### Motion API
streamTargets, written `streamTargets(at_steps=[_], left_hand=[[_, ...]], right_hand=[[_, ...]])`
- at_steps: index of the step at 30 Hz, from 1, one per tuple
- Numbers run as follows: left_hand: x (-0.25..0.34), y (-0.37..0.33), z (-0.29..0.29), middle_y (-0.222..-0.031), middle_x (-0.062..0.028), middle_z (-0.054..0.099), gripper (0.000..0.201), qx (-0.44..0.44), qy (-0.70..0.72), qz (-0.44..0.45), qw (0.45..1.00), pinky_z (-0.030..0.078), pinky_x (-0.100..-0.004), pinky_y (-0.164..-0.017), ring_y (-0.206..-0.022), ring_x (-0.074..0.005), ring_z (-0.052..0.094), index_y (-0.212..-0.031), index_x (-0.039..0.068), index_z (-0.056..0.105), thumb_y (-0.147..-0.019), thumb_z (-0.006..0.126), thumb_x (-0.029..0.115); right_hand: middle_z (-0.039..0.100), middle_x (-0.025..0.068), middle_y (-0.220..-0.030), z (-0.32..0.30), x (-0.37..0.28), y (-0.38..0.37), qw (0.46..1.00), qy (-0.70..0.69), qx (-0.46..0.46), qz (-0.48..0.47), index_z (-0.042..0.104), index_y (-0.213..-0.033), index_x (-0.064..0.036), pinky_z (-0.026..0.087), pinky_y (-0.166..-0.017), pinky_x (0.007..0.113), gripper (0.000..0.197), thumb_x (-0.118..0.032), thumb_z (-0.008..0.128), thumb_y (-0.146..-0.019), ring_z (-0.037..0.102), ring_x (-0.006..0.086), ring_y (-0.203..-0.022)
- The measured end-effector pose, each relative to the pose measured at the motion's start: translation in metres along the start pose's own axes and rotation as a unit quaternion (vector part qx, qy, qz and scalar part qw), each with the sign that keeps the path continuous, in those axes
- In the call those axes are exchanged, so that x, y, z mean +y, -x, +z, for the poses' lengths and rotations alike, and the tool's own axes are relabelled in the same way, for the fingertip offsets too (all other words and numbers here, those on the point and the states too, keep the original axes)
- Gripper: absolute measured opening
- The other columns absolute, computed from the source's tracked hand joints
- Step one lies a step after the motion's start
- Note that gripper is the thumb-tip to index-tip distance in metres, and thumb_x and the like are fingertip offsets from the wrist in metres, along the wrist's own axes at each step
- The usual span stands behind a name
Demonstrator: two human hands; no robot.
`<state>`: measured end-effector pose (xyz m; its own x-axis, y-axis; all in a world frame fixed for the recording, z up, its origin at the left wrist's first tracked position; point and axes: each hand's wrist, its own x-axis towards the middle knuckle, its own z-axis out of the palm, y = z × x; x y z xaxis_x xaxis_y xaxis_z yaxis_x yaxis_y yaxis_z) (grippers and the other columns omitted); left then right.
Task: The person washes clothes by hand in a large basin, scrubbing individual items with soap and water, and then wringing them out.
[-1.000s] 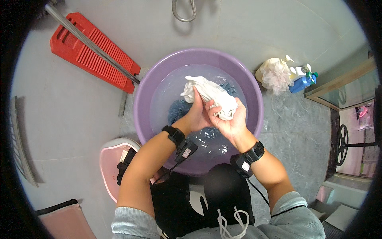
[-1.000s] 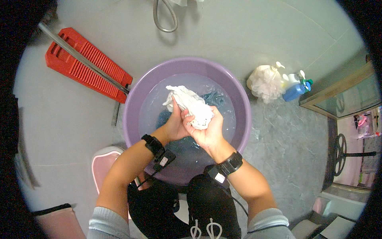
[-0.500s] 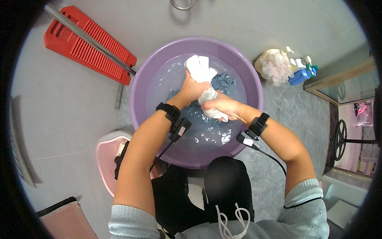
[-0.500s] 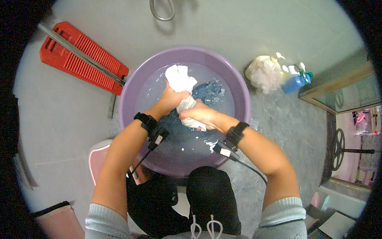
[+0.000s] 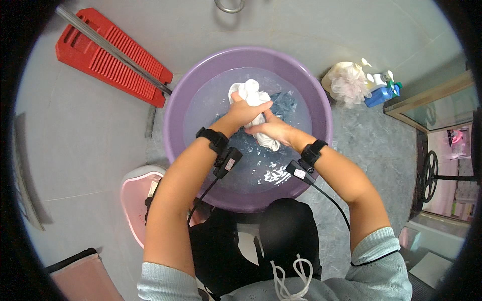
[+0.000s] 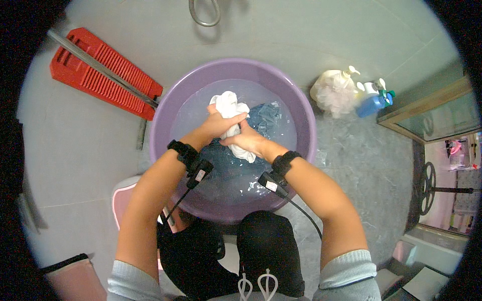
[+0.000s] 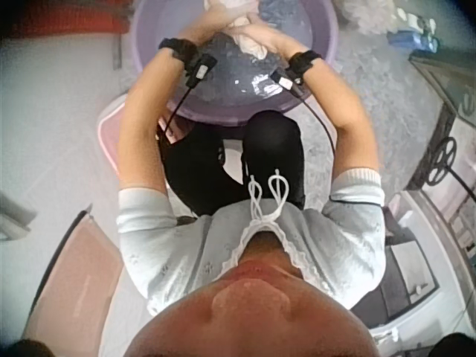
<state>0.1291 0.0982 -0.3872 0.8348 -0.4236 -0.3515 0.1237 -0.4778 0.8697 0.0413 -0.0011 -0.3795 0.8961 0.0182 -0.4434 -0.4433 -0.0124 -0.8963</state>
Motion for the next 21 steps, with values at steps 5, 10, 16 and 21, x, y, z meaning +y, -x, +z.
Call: streamTargets(at_steps=[5,10,16,21], left_hand=[[0.02,0.026,-0.055,-0.123,-0.0274,0.043,0.09,-0.13,0.244,-0.098,0.956,0.04,-0.0489,-0.093,-0.113,-0.0336,0.048,-0.135,0.001,0.005,-0.081,0.052,0.056],[-0.004,0.04,-0.051,-0.11,-0.0191,0.052,0.09,-0.109,0.285,-0.255,0.917,0.039,-0.0504,-0.092,-0.104,-0.0319,0.053,-0.128,0.0,0.033,-0.079,0.024,0.075],[0.018,0.03,-0.036,-0.11,-0.015,0.055,0.087,-0.255,0.513,-0.049,0.818,0.046,-0.0425,-0.086,-0.102,-0.0269,0.055,-0.122,0.003,0.042,-0.079,0.019,0.075],[0.014,0.013,-0.027,-0.086,-0.0068,0.059,0.021,-0.169,0.52,-0.017,0.837,0.051,-0.0341,-0.072,-0.079,-0.0201,0.061,-0.098,0.005,0.053,-0.081,0.062,0.014]], right_hand=[[0.056,0.0154,-0.077,-0.017,-0.014,0.009,0.924,-0.317,-0.165,0.136,0.046,-0.108,0.0016,0.049,-0.045,0.029,0.044,-0.035,0.053,-0.084,0.059,0.0235,-0.065],[0.055,0.018,-0.081,-0.003,-0.042,0.029,0.788,-0.578,-0.192,0.093,0.046,-0.108,0.002,0.038,-0.04,0.025,0.042,-0.035,0.041,-0.09,0.05,0.02,-0.056],[0.055,0.0213,-0.089,0.014,-0.033,0.043,0.678,-0.679,-0.276,0.059,0.043,-0.115,0.0008,0.041,-0.043,0.024,0.047,-0.039,0.036,-0.092,0.052,0.0218,-0.061],[0.055,0.0206,-0.091,0.004,-0.025,0.06,0.762,-0.615,-0.19,0.072,0.043,-0.118,-0.002,0.045,-0.044,0.025,0.048,-0.042,0.036,-0.092,0.056,0.0221,-0.064]])
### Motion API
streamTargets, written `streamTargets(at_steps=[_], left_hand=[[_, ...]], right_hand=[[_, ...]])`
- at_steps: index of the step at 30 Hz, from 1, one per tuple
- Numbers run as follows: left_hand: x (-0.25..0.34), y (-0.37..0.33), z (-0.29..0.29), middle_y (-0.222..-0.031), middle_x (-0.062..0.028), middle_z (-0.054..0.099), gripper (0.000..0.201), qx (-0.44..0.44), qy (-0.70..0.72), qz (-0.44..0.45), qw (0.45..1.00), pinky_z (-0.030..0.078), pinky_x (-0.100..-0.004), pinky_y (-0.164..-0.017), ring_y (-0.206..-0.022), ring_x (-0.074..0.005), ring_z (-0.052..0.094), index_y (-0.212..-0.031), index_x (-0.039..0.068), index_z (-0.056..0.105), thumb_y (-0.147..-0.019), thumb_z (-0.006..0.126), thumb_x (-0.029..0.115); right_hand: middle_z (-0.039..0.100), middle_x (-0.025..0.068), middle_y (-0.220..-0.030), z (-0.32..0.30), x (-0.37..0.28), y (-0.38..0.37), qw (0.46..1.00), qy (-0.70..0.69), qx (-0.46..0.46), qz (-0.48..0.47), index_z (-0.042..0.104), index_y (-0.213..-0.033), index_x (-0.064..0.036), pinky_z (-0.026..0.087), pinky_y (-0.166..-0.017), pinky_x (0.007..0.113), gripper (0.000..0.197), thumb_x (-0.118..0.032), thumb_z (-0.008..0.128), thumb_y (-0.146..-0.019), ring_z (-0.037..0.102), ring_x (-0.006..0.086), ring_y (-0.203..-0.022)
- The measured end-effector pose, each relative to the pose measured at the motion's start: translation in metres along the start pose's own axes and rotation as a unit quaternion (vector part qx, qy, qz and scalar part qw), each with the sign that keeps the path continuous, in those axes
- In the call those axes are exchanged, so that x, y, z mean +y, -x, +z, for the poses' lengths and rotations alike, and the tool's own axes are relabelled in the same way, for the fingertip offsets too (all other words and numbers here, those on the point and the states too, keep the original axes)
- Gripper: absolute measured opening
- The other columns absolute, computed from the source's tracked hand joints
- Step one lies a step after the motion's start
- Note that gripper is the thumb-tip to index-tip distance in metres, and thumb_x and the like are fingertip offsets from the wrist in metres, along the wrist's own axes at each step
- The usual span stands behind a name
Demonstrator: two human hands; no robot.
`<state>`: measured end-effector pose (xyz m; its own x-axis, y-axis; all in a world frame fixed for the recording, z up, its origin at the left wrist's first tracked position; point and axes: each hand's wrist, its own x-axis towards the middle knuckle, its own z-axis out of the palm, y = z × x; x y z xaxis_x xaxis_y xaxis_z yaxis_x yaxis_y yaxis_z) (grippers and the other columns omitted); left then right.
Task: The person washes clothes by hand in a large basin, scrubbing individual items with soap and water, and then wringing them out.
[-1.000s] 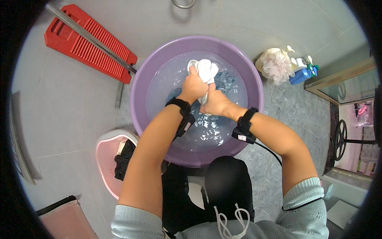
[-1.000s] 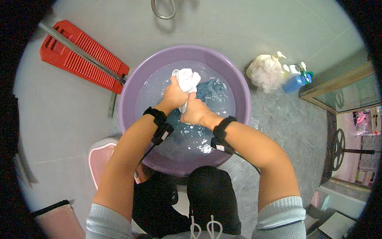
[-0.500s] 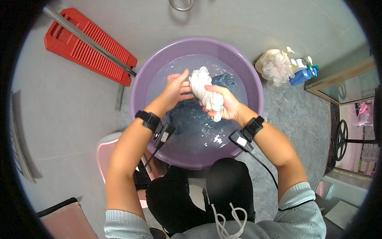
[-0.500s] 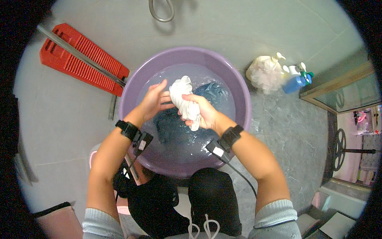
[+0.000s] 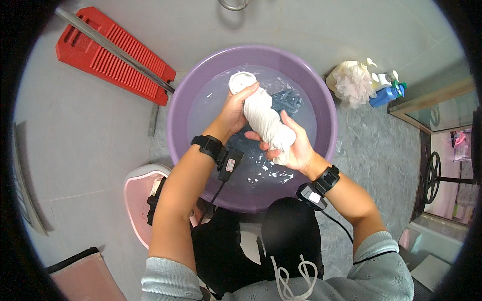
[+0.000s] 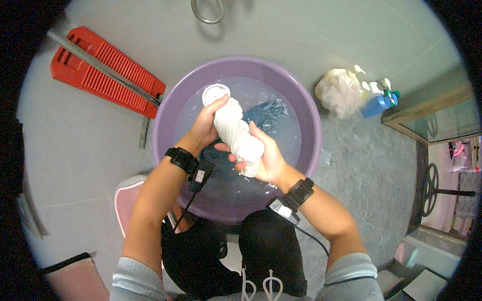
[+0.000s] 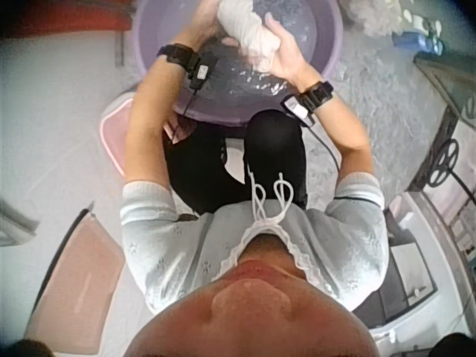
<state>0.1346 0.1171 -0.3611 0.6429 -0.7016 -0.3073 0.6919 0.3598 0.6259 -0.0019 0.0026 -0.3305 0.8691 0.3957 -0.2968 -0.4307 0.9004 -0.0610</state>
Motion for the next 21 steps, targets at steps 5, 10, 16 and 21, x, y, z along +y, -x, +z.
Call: streamTargets(at_steps=[5,10,16,21], left_hand=[[-0.011,-0.003,0.015,-0.083,-0.006,0.06,0.027,0.11,-0.194,0.037,0.974,0.051,-0.0338,-0.063,-0.073,-0.0185,0.061,-0.096,0.004,0.054,-0.071,0.064,0.003],[-0.024,-0.016,-0.004,-0.082,-0.0101,0.062,0.029,0.188,-0.427,0.075,0.881,0.051,-0.0342,-0.065,-0.073,-0.0234,0.062,-0.096,0.001,0.057,-0.069,0.062,0.009],[-0.039,-0.026,-0.009,-0.086,-0.0196,0.062,0.043,0.254,-0.697,0.076,0.666,0.048,-0.0406,-0.076,-0.085,-0.0344,0.062,-0.101,0.0,0.055,-0.065,0.067,0.02],[-0.04,-0.017,-0.001,-0.109,-0.028,0.052,0.078,0.255,-0.649,-0.009,0.717,0.046,-0.0417,-0.082,-0.102,-0.0372,0.055,-0.121,-0.004,0.037,-0.066,0.072,0.039]], right_hand=[[0.06,0.0177,-0.089,-0.003,-0.02,0.005,0.886,0.445,0.108,0.068,0.042,-0.117,0.0029,0.044,-0.043,0.025,0.051,-0.028,0.06,-0.081,0.056,0.0195,-0.061],[0.061,0.0251,-0.089,0.009,-0.008,-0.016,0.484,0.844,0.231,-0.002,0.044,-0.105,0.0042,0.049,-0.077,0.041,0.053,-0.02,0.07,-0.065,0.062,0.0351,-0.087],[0.059,0.024,-0.097,0.005,-0.013,-0.02,0.347,0.909,0.222,0.065,0.036,-0.11,-0.0005,0.047,-0.08,0.043,0.059,-0.024,0.069,-0.067,0.058,0.0394,-0.093],[0.052,0.027,-0.113,-0.014,-0.02,-0.027,0.546,0.814,0.197,0.011,0.027,-0.124,-0.0009,0.042,-0.091,0.039,0.078,-0.039,0.07,-0.071,0.053,0.0376,-0.106]])
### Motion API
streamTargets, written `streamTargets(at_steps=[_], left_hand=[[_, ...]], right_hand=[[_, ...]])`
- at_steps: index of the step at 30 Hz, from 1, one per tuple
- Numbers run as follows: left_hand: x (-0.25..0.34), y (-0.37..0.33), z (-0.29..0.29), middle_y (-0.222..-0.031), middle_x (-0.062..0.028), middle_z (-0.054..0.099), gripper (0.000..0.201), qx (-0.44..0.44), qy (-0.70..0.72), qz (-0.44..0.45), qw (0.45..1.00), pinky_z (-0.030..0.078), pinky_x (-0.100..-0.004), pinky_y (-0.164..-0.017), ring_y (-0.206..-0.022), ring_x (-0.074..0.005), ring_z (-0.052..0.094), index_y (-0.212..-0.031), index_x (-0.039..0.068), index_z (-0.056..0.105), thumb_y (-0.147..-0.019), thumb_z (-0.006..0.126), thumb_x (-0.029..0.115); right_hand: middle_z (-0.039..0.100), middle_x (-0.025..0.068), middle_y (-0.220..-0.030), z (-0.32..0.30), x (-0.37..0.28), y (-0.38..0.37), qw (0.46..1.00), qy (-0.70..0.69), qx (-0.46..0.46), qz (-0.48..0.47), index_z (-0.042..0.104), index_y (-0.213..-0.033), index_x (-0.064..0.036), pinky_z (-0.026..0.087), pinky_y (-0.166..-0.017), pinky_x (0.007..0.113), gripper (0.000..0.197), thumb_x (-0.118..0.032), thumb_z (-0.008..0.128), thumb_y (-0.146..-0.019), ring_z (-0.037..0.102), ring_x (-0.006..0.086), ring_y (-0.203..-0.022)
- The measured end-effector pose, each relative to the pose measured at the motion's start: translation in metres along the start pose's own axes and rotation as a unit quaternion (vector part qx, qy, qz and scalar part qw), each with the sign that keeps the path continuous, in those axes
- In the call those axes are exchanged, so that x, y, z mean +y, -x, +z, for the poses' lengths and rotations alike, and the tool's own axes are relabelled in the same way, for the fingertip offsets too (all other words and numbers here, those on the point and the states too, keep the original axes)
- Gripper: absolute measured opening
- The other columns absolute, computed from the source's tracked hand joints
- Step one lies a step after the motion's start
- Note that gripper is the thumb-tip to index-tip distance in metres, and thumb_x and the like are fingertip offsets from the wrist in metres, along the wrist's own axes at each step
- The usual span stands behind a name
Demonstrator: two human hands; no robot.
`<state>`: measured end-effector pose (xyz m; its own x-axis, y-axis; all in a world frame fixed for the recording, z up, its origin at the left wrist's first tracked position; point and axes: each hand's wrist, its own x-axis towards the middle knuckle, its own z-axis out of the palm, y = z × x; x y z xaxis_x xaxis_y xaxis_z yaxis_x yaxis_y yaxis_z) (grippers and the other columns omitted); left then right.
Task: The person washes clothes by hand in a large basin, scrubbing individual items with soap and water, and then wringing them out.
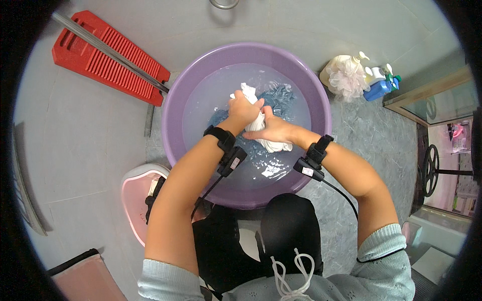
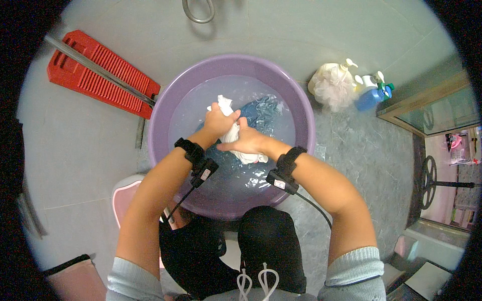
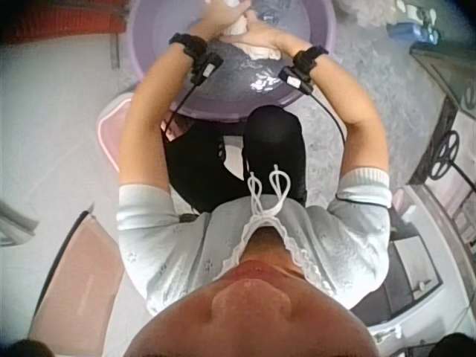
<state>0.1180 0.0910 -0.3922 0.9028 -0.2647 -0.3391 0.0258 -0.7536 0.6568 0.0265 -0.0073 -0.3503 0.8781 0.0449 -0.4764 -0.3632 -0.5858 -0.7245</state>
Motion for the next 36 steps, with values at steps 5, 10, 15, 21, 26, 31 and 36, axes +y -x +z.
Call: streamTargets(at_steps=[5,10,15,21,26,31,36], left_hand=[[0.026,0.013,-0.027,-0.127,-0.0298,0.031,0.102,-0.1,0.13,-0.077,0.983,0.042,-0.0447,-0.09,-0.115,-0.0368,0.043,-0.135,-0.003,0.008,-0.069,0.072,0.042],[0.017,0.034,-0.079,-0.134,-0.0249,0.029,0.104,-0.282,0.485,0.032,0.827,0.036,-0.0415,-0.098,-0.121,-0.0311,0.039,-0.139,0.009,-0.015,-0.077,0.069,0.015],[-0.006,0.026,-0.078,-0.133,-0.0206,0.031,0.105,-0.167,0.246,0.198,0.934,0.037,-0.0405,-0.096,-0.118,-0.0282,0.042,-0.139,0.01,-0.018,-0.079,0.067,0.022],[0.001,0.042,-0.069,-0.13,-0.0157,0.035,0.093,-0.297,0.569,0.045,0.766,0.038,-0.0447,-0.093,-0.118,-0.0277,0.041,-0.143,0.014,0.004,-0.077,0.069,0.023],[0.006,0.032,-0.071,-0.104,-0.0113,0.054,0.051,-0.252,0.5,0.092,0.823,0.048,-0.035,-0.073,-0.091,-0.0195,0.056,-0.116,0.008,0.038,-0.075,0.069,0.015],[0.015,0.027,-0.064,-0.079,-0.0065,0.058,0.021,-0.202,0.468,0.104,0.854,0.049,-0.0307,-0.063,-0.07,-0.0163,0.059,-0.093,0.006,0.048,-0.078,0.063,0.008],[0.005,0.016,-0.047,-0.072,-0.0048,0.058,0.009,-0.079,0.198,0.088,0.973,0.046,-0.0284,-0.056,-0.064,-0.013,0.056,-0.081,0.003,0.058,-0.076,0.063,0.009]], right_hand=[[0.056,0.0184,-0.103,-0.004,0.01,-0.008,0.979,-0.184,-0.074,0.043,0.02,-0.129,-0.0043,0.051,-0.064,0.038,0.083,-0.054,0.059,-0.076,0.061,0.0293,-0.08],[0.058,0.0146,-0.079,-0.028,0.025,0.007,0.771,-0.586,-0.231,0.091,0.044,-0.11,-0.006,0.047,-0.039,0.034,0.053,-0.054,0.038,-0.089,0.058,0.0217,-0.054],[0.058,0.0138,-0.076,-0.019,0.007,0.019,0.672,-0.662,-0.328,0.052,0.049,-0.104,-0.0042,0.046,-0.043,0.036,0.055,-0.056,0.036,-0.088,0.058,0.0232,-0.056],[0.057,0.0186,-0.079,-0.018,0.008,0.019,0.598,-0.675,-0.429,0.049,0.047,-0.107,-0.0023,0.042,-0.041,0.036,0.058,-0.056,0.036,-0.088,0.056,0.026,-0.055],[0.057,0.0167,-0.073,-0.018,0.002,0.021,0.665,-0.645,-0.374,0.049,0.046,-0.107,0.0008,0.047,-0.04,0.034,0.062,-0.057,0.038,-0.087,0.059,0.024,-0.055],[0.062,0.0139,-0.076,-0.016,-0.01,0.029,0.877,-0.433,-0.201,0.062,0.055,-0.098,0.0006,0.052,-0.049,0.035,0.045,-0.039,0.063,-0.079,0.062,0.0228,-0.06],[0.065,0.0168,-0.082,-0.006,-0.027,0.027,1.0,-0.017,0.009,0.006,0.062,-0.098,-0.0006,0.05,-0.076,0.036,0.049,-0.038,0.069,-0.066,0.065,0.0279,-0.079]])
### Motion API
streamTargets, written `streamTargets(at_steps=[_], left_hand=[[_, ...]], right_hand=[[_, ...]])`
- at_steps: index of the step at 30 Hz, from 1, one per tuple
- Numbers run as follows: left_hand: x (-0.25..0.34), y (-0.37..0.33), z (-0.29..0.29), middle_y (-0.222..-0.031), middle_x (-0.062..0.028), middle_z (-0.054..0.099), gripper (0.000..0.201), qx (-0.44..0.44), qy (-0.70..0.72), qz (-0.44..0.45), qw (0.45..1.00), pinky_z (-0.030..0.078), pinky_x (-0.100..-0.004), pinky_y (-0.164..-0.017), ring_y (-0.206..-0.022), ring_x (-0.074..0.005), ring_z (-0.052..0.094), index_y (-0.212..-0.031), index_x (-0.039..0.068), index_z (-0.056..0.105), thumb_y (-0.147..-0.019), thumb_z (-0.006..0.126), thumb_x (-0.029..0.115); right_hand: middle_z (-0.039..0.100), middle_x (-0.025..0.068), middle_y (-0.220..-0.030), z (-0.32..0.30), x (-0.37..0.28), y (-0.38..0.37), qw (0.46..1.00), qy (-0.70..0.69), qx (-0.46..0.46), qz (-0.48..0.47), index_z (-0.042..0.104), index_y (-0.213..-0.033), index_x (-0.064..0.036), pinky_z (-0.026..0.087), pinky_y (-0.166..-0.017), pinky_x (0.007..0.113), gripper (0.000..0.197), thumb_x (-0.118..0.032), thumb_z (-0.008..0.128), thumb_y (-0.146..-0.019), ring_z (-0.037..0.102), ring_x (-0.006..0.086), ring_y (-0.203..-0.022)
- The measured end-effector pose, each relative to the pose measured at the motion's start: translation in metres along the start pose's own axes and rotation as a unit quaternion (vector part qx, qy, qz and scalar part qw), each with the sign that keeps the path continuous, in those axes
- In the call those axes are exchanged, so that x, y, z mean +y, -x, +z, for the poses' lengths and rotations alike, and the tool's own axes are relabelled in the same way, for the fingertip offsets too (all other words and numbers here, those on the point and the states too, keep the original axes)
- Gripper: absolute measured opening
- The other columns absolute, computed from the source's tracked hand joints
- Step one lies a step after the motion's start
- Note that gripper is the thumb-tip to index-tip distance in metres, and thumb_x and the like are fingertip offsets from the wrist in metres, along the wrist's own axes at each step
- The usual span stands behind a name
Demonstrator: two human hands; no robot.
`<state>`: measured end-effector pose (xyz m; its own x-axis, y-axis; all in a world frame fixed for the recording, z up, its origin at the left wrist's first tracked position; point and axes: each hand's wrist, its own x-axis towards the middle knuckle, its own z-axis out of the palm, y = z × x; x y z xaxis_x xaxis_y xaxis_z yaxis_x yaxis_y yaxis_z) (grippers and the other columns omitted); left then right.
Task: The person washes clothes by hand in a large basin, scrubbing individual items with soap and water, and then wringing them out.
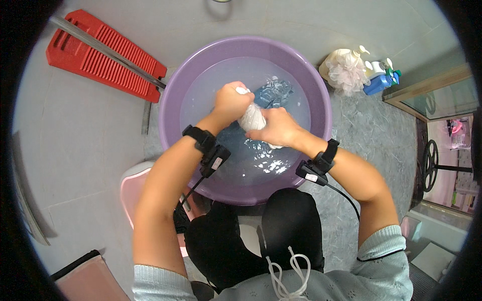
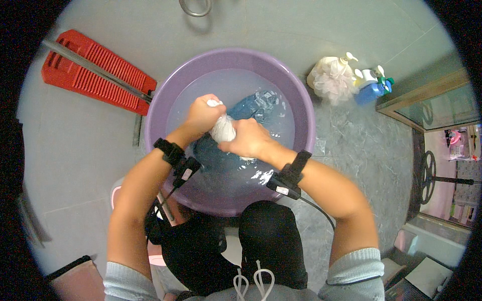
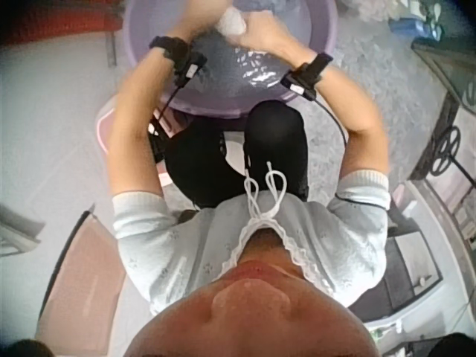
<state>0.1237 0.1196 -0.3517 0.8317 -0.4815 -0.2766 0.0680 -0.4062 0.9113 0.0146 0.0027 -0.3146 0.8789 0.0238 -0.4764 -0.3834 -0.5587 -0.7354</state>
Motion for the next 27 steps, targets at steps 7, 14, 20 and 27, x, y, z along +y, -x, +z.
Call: streamTargets(at_steps=[7,14,20,27], left_hand=[[-0.018,0.007,0.013,-0.072,-0.0049,0.059,0.012,-0.023,0.068,-0.035,0.997,0.047,-0.0287,-0.055,-0.064,-0.0134,0.057,-0.083,0.004,0.06,-0.076,0.063,0.013],[-0.008,0.013,-0.003,-0.087,-0.0066,0.058,0.033,-0.217,0.247,-0.158,0.931,0.053,-0.0343,-0.061,-0.076,-0.0191,0.061,-0.107,0.009,0.05,-0.084,0.061,0.029],[0.011,0.021,-0.016,-0.096,-0.0094,0.056,0.039,-0.228,0.293,-0.166,0.914,0.056,-0.0405,-0.064,-0.081,-0.0225,0.062,-0.109,0.009,0.043,-0.085,0.058,0.035],[0.026,0.014,-0.017,-0.086,-0.0098,0.06,0.025,-0.053,0.196,-0.008,0.979,0.054,-0.0317,-0.049,-0.067,-0.0171,0.062,-0.094,0.004,0.05,-0.077,0.067,0.014]], right_hand=[[0.064,0.0177,-0.086,0.001,0.014,-0.001,0.963,0.261,0.061,-0.039,0.062,-0.097,-0.0076,0.05,-0.073,0.041,0.043,-0.036,0.068,-0.065,0.063,0.032,-0.081],[0.06,0.011,-0.082,-0.013,0.025,-0.002,0.908,0.356,0.123,-0.185,0.06,-0.102,-0.0111,0.051,-0.062,0.04,0.05,-0.037,0.071,-0.061,0.063,0.0293,-0.07],[0.058,0.0091,-0.078,-0.022,0.024,-0.011,0.884,0.368,0.157,-0.241,0.06,-0.106,-0.0149,0.05,-0.059,0.039,0.053,-0.034,0.074,-0.058,0.062,0.028,-0.069],[0.056,0.0093,-0.106,-0.043,0.049,-0.034,0.992,-0.054,0.098,-0.063,0.042,-0.125,-0.0054,0.05,-0.078,0.036,0.078,-0.054,0.067,-0.071,0.056,0.0225,-0.094]])
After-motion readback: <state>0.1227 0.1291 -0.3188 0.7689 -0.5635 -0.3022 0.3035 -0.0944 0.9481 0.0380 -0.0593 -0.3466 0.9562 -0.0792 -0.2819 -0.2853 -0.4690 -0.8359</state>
